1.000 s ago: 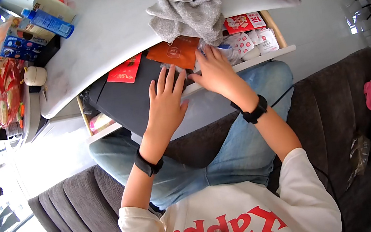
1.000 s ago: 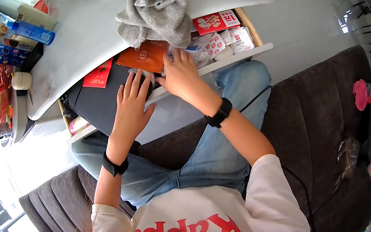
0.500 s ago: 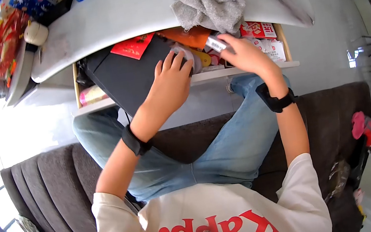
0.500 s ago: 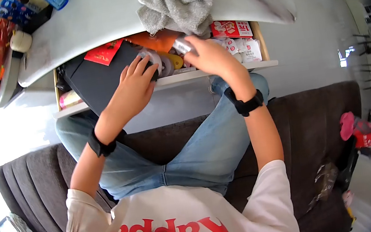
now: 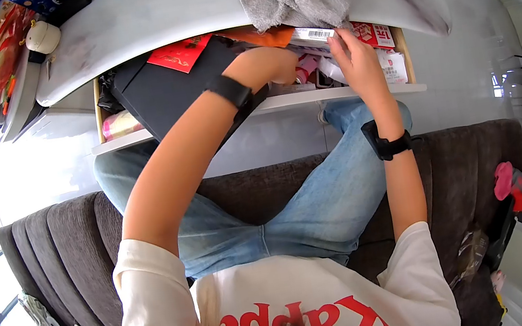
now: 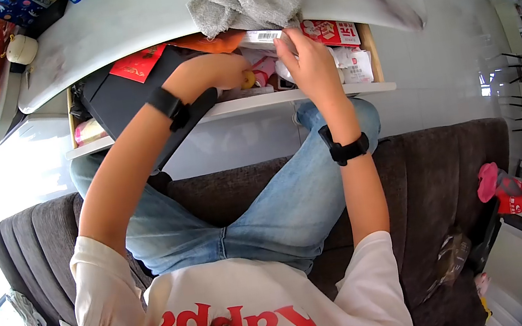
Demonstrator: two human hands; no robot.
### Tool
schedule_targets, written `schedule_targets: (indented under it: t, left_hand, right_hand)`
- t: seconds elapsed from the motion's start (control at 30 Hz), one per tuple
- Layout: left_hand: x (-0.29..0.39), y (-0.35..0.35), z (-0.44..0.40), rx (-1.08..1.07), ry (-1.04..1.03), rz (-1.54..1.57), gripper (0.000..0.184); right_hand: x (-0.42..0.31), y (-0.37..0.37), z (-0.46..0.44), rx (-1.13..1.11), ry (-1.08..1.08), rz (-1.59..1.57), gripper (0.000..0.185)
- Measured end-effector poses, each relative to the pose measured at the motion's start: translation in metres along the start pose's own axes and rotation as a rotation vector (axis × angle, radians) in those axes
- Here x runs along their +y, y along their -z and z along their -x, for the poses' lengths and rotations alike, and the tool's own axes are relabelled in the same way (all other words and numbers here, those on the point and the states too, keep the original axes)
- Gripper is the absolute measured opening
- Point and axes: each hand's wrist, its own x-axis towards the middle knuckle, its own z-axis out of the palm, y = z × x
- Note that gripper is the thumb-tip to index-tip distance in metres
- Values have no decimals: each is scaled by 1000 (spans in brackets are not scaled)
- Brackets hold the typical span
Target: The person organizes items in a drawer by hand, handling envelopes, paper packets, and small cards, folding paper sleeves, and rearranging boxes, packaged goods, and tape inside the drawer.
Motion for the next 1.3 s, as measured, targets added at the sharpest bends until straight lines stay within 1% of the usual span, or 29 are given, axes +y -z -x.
schedule_targets:
  t: [0.07, 0.13, 0.17, 0.23, 0.3, 0.33, 0.37, 0.4, 0.57, 0.67, 0.77, 0.8, 0.9, 0.93, 1.03, 1.07, 1.17, 1.27, 1.3]
  left_hand:
    - [-4, -4, -4, -36, 23, -138, 27]
    - [-11, -12, -12, -29, 79, -239, 27]
    - [-22, -13, -14, -5, 27, -247, 28]
    - [-48, -12, -16, 31, -94, -266, 30]
    - [-59, -11, -33, -80, 147, -135, 34]
    - [-70, -15, -40, -154, 50, -307, 43]
    - [-76, -19, -52, -150, 60, -288, 44]
    - [-69, -14, -48, -146, 73, -267, 45]
    - [-35, 4, -10, -139, 159, -145, 51]
    - [-60, -10, -30, -121, 92, -245, 56]
    - [-44, 12, -38, -296, 103, -293, 56]
    - [-41, 15, -38, -304, 109, -303, 54]
    - [-42, 19, -44, -409, 1, -339, 52]
    - [-40, 20, -41, -449, 24, -371, 49]
    - [-44, 22, -34, -455, 39, -247, 48]
    - [-43, 24, -34, -481, 52, -256, 48]
    - [-52, 22, -41, -539, 77, -237, 47]
    - [-53, 19, -36, -467, 30, -218, 44]
    - [-52, 16, -32, -409, 20, -229, 43]
  right_hand:
    - [-2, 2, 1, 10, -8, -6, 25]
    - [1, -1, 2, 80, 71, 55, 22]
    - [2, -3, 4, 118, 107, 86, 21]
    - [4, -3, 5, 117, 130, 93, 21]
    - [9, -4, 8, 147, 168, 115, 21]
    - [12, -8, 9, 179, 200, 132, 22]
    - [14, -10, 9, 210, 234, 148, 22]
    - [12, -9, 10, 186, 198, 138, 23]
    - [18, -22, 8, 307, 205, 108, 23]
    - [18, -26, 10, 341, 179, 87, 23]
    - [20, -25, 9, 349, 151, 55, 24]
    - [21, -25, 9, 365, 150, 54, 24]
    - [21, -24, 10, 398, 123, 23, 24]
    - [21, -24, 10, 412, 118, 8, 24]
    - [18, -21, 9, 417, 85, -17, 25]
    - [17, -20, 10, 408, 70, -21, 26]
    - [20, -22, 7, 467, 117, 24, 26]
    - [20, -20, 10, 452, 118, 14, 27]
    - [20, -19, 11, 443, 128, 9, 28]
